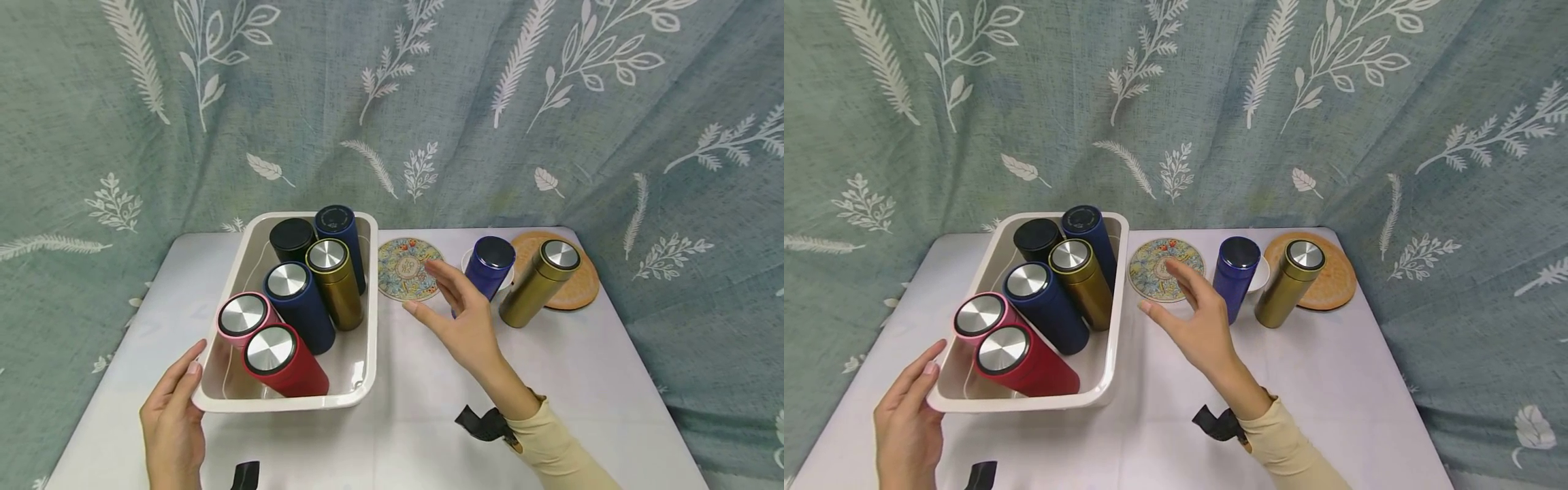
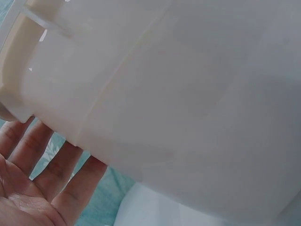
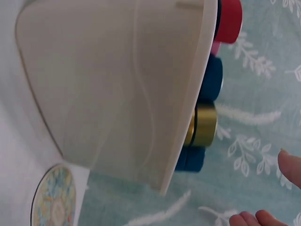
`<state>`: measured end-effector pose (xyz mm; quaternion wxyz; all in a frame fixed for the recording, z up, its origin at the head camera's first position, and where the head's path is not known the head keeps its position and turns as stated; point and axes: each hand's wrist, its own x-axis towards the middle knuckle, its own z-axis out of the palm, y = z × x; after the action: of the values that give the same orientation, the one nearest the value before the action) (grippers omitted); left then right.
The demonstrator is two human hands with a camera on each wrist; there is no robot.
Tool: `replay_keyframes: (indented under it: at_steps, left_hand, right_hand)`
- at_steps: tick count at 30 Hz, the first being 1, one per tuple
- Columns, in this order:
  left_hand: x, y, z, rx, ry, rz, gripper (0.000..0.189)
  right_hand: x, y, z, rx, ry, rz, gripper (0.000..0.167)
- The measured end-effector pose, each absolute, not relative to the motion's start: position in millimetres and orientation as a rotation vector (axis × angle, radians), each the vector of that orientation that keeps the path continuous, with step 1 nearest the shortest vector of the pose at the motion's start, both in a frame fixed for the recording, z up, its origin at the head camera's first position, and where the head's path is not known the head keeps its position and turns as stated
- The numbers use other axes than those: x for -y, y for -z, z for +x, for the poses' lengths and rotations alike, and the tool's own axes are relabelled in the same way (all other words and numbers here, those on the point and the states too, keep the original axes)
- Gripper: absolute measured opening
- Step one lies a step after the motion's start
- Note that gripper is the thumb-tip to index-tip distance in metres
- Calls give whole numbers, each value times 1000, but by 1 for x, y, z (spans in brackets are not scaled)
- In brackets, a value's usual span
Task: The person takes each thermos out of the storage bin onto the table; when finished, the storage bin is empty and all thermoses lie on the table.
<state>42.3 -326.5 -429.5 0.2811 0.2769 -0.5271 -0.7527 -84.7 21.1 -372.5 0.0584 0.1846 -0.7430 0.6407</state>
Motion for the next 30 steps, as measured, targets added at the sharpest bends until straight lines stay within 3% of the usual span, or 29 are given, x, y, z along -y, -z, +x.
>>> replay_keyframes:
  at_steps: [30]
  left_hand:
    - [324, 428, 42, 1441, 1995, 739, 39]
  right_hand:
    - [24, 374, -63, 2278, -2063, 721, 61]
